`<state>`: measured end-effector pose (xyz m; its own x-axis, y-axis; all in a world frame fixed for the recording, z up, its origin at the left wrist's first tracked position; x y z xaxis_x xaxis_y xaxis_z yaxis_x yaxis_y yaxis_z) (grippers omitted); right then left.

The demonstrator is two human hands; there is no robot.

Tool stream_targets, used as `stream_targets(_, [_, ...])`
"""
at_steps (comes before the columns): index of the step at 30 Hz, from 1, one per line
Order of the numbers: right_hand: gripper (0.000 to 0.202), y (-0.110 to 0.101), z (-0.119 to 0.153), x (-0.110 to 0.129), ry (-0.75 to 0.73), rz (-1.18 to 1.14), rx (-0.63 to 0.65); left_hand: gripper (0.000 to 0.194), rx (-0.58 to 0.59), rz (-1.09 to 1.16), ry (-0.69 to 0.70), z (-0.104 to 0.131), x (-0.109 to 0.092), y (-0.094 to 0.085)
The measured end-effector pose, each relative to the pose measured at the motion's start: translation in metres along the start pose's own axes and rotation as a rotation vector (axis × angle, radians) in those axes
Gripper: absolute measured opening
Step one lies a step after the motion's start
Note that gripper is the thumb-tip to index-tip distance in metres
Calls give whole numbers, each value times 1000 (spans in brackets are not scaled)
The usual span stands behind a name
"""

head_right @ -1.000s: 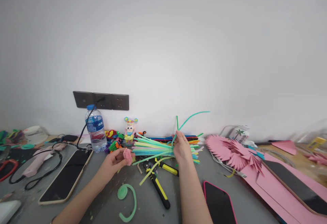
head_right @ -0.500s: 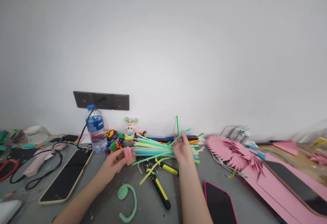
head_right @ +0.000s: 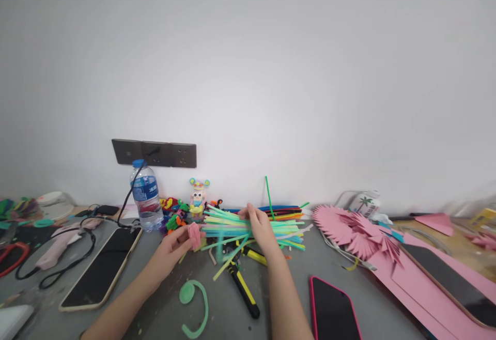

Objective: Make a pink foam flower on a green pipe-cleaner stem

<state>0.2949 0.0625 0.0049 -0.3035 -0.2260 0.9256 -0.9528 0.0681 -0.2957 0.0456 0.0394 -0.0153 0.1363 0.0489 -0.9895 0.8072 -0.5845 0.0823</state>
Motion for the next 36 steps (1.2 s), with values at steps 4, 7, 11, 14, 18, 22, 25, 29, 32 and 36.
stream_targets(4, [61,-2,3,4,13,149,-32,53,-3,5,2,0,-1,0])
stream_targets(7, [57,-9,5,6,3,173,-108,53,9,3,1,-1,1,0])
stream_targets(11, [43,-14,6,6,39,360,-152,51,14,4,11,-1,1,0])
stream_targets(14, [28,-16,9,1,104,441,-170,49,15,7,2,0,-1,1])
stream_targets(18, [22,-20,15,-12,233,529,-202,47,25,23,-17,1,-1,3])
stream_targets(22, [23,-21,20,-28,340,616,-117,45,35,9,6,1,0,3])
stream_targets(25, [26,-17,22,-40,369,542,-17,43,45,-14,23,1,1,3])
stream_targets(29, [30,-9,21,-41,380,454,5,43,52,-26,31,1,2,4])
stream_targets(32, [26,-1,20,-30,385,418,38,41,57,-28,23,2,2,5])
stream_targets(36, [11,11,16,-5,300,217,139,38,63,-28,20,2,3,5])
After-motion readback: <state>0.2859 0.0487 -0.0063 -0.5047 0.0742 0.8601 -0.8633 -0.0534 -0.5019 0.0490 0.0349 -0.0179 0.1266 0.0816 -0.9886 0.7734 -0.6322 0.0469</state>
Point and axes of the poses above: each hand's wrist, its own z-axis away from the middle knuckle, its own y-axis out of the palm, x = y × z, the point moved 5 cm from there along -z, towards the middle knuckle, and after that the axes turned 14 degrees about x, right-handed, at the moved point
